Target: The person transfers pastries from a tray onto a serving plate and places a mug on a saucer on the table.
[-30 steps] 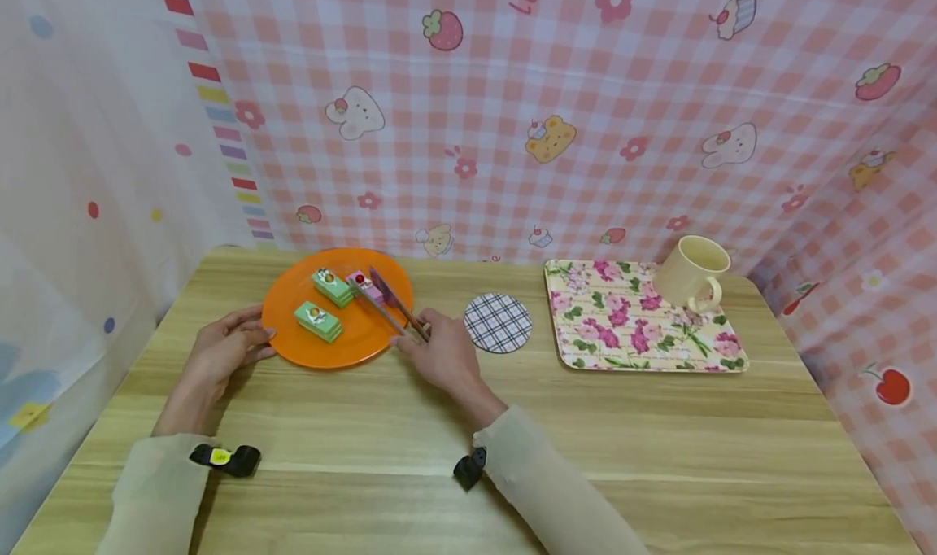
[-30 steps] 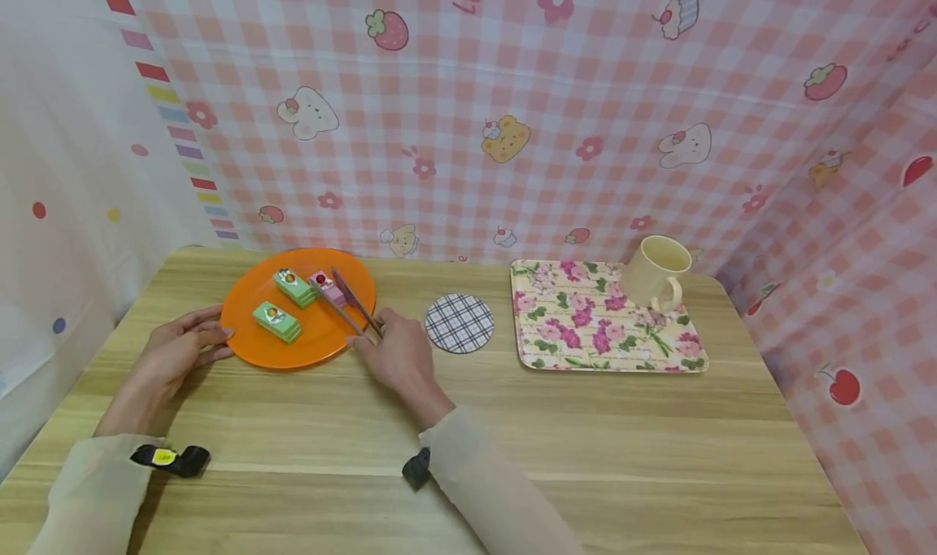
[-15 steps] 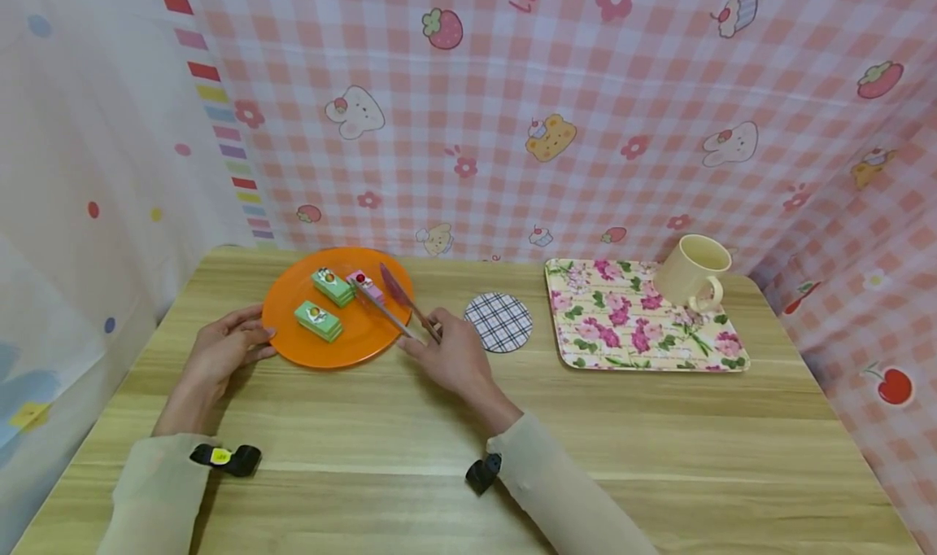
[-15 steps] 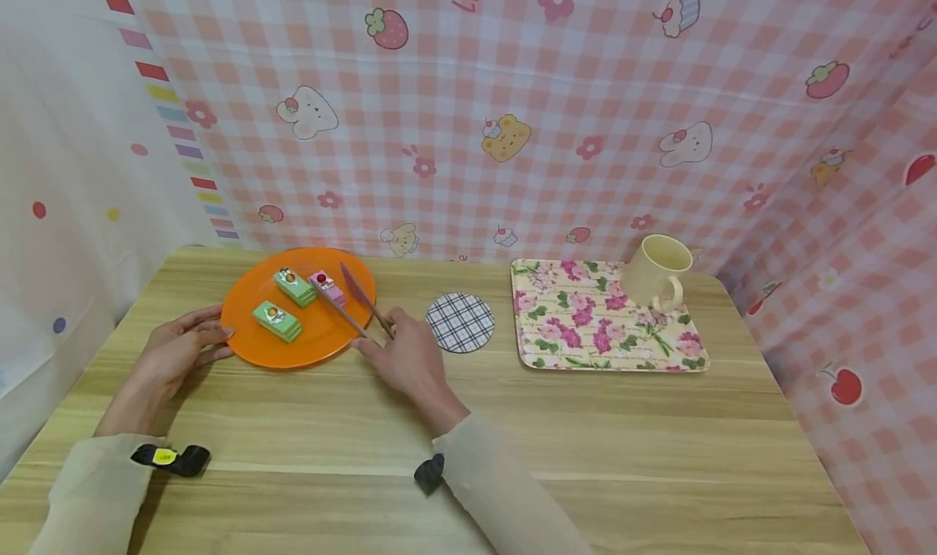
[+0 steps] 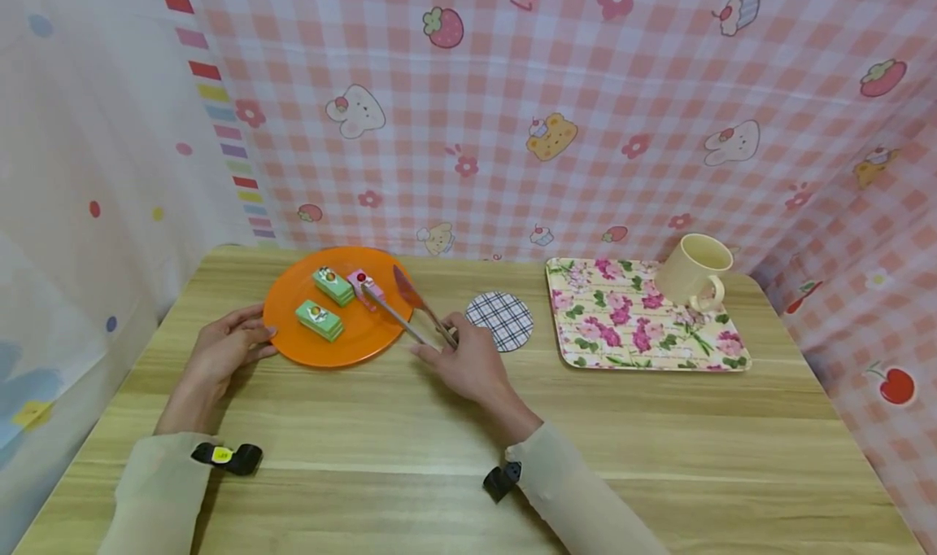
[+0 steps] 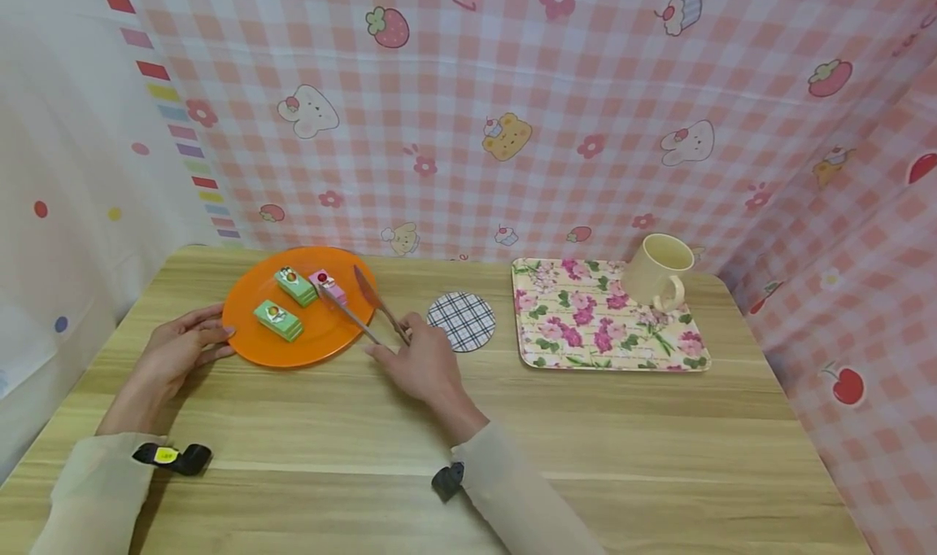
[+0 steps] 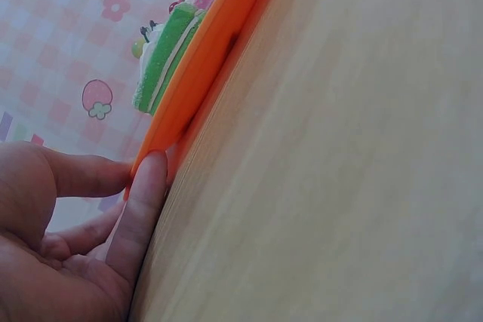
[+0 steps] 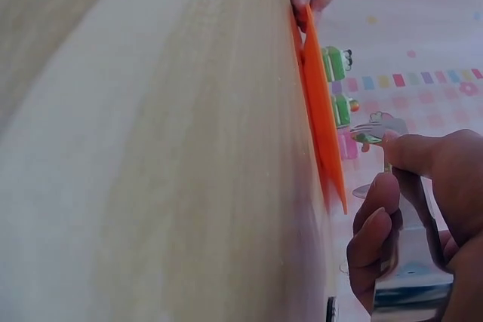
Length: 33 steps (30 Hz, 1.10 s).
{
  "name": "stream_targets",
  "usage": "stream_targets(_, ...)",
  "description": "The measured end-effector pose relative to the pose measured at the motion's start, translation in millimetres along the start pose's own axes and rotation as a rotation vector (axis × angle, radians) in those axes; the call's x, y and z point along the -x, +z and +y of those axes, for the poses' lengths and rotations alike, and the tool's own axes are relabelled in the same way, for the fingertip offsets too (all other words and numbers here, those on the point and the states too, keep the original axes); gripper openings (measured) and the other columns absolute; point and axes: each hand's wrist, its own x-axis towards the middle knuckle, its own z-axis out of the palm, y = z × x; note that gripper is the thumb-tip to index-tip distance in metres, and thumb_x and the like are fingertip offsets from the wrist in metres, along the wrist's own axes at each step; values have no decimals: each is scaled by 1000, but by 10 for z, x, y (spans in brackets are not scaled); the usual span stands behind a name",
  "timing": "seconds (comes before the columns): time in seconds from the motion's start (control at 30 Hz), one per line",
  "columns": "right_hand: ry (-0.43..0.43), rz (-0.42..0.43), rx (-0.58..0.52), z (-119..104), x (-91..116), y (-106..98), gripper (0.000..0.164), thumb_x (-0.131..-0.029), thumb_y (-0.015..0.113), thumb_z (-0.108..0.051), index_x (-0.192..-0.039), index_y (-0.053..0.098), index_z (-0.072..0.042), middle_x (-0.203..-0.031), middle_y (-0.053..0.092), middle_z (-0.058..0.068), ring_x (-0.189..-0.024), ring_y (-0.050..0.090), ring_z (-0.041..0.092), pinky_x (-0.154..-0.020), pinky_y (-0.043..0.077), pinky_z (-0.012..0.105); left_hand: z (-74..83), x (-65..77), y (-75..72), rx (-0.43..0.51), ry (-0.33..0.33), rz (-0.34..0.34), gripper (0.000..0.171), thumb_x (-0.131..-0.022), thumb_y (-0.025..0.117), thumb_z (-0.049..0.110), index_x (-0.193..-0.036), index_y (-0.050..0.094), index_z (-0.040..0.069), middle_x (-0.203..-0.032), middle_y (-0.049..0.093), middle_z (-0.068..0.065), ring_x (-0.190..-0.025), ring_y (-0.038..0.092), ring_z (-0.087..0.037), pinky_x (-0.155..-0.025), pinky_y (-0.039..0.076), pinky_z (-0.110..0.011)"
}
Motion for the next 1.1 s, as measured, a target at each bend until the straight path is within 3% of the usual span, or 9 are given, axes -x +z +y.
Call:
stream_targets(0.47, 0, 20, -7, 139, 48, -187, 48, -86, 81, -46, -111, 66, -9, -71, 59, 3, -62, 51, 16, -51, 46, 26, -9, -32, 7, 11, -32, 23, 69, -102, 60, 8, -162, 26, 2, -100, 62, 13, -84, 68, 1, -80, 64, -20)
stream_targets(1.1, 24, 35, -68, 329, 117, -392, 45, -86, 82, -44, -111, 66, -11, -69, 60, 2, -54, 52, 14, -45, 47, 26, -8, -9, 0, -21, 2, -1, 68, -103, 58, 7, -162, 25, 0, -101, 64, 14, -88, 68, 1, -82, 64, -20)
